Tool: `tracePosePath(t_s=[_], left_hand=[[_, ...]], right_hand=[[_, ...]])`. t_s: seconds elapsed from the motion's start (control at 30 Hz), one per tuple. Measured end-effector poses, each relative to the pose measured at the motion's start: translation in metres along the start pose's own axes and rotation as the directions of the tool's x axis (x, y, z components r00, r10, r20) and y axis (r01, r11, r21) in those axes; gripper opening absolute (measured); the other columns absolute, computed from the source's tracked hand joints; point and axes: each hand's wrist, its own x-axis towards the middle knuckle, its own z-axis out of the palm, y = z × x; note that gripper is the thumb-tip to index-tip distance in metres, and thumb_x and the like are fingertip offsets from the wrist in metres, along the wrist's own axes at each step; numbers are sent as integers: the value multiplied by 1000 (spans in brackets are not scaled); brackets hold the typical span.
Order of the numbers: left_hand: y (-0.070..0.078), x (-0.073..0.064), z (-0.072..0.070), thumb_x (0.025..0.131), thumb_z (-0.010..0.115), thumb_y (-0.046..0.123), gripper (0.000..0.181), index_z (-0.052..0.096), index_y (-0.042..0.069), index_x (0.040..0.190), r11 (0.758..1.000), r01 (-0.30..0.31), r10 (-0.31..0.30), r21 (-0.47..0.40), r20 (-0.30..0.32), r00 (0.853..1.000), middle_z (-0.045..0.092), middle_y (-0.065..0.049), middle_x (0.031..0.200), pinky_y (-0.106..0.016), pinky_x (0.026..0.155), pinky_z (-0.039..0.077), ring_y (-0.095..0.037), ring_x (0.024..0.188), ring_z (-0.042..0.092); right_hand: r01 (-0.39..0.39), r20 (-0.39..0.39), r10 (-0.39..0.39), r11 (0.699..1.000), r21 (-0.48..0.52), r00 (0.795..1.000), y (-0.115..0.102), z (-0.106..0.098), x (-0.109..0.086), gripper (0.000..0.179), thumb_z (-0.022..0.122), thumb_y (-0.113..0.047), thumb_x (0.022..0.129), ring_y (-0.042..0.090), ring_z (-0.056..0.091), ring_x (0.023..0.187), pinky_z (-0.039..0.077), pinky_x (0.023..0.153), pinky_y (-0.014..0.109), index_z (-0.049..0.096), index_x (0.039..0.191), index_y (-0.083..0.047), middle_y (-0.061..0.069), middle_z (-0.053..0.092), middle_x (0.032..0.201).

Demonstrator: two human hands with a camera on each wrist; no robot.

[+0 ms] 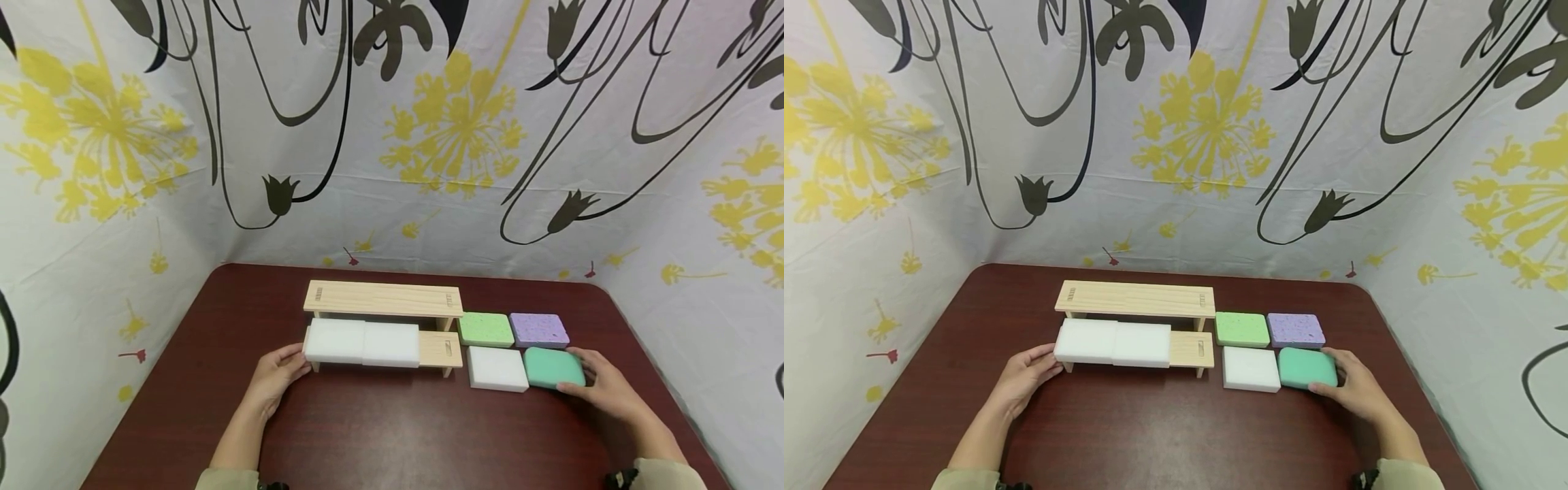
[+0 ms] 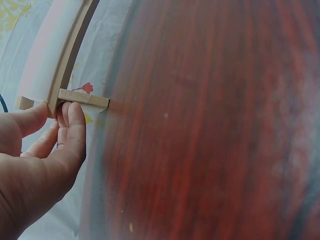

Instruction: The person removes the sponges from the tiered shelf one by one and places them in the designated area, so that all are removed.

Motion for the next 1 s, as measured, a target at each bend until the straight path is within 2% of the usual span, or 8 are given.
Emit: tracePosePath(t_s=[0.17, 0.27, 0.4, 0.53, 0.63, 0.8, 0.9, 1.0], left_hand=[[0, 0, 0, 103, 52, -5, 37, 49, -17, 137, 1000, -2, 2, -1, -1, 1000, 60, -31, 126, -27, 89, 59, -14, 98, 68], [0, 0, 1, 103, 52, -5, 37, 49, -17, 137, 1000, -3, 3, -1, -1, 1000, 61, -31, 125, -27, 89, 59, -15, 98, 68], [1, 0, 0, 103, 52, -4, 37, 49, -17, 138, 1000, 0, 0, 4, 2, 1000, 61, -30, 126, -27, 89, 59, -15, 99, 68], [1, -1, 0, 103, 53, -3, 38, 49, -16, 138, 1000, -3, 3, 15, 5, 1000, 61, -30, 126, -28, 89, 60, -16, 100, 68], [2, -1, 0, 103, 53, -2, 38, 49, -16, 138, 1000, -5, 5, 17, 8, 1000, 61, -31, 126, -29, 90, 60, -17, 100, 68], [0, 0, 0, 103, 52, -3, 37, 49, -17, 138, 1000, -2, 2, 6, 8, 1000, 60, -31, 127, -28, 89, 59, -15, 99, 68], [-1, 0, -1, 103, 52, -4, 37, 49, -17, 138, 1000, -3, 3, 4, 6, 1000, 60, -31, 127, -27, 89, 59, -15, 99, 68], [-1, -1, -1, 103, 52, -3, 37, 49, -17, 138, 1000, -5, 5, 5, 7, 1000, 60, -32, 127, -27, 89, 59, -15, 99, 68]], right_hand=[[-33, 50, 34, 999, -18, 998, -2, 0, 1, 88, 86, -29, 82, 56, 53, 121, 56, 89, 29, 40, 145, 13, 39, 45, 142], [-45, 61, 47, 999, -28, 997, -2, -1, 2, 91, 85, -31, 84, 56, 53, 121, 57, 91, 48, 37, 146, 13, 41, 42, 143], [-39, 53, 40, 999, -11, 998, -3, 0, 3, 95, 86, -30, 83, 56, 52, 122, 57, 92, 45, 33, 149, 13, 41, 42, 143], [-34, 46, 33, 999, 29, 998, -4, 0, 3, 103, 86, -30, 83, 56, 49, 126, 54, 91, 24, 24, 153, 12, 41, 42, 143], [-65, 39, 63, 997, 38, 997, -5, -1, 3, 105, 84, -34, 85, 56, 47, 128, 55, 95, 31, 20, 155, 10, 40, 41, 145], [-140, -13, 141, 988, 58, 990, -12, -2, 2, 101, 78, -38, 91, 57, 43, 130, 44, 101, 65, 17, 157, 6, 39, 38, 148], [-138, -62, 142, 988, 64, 988, -18, -3, 3, 97, 77, -38, 91, 56, 46, 128, 54, 100, 37, 20, 157, 5, 38, 41, 146], [-102, -109, 110, 992, 70, 988, -25, -3, 4, 93, 79, -35, 90, 53, 48, 127, 44, 87, 4, 26, 156, 5, 36, 44, 145]])
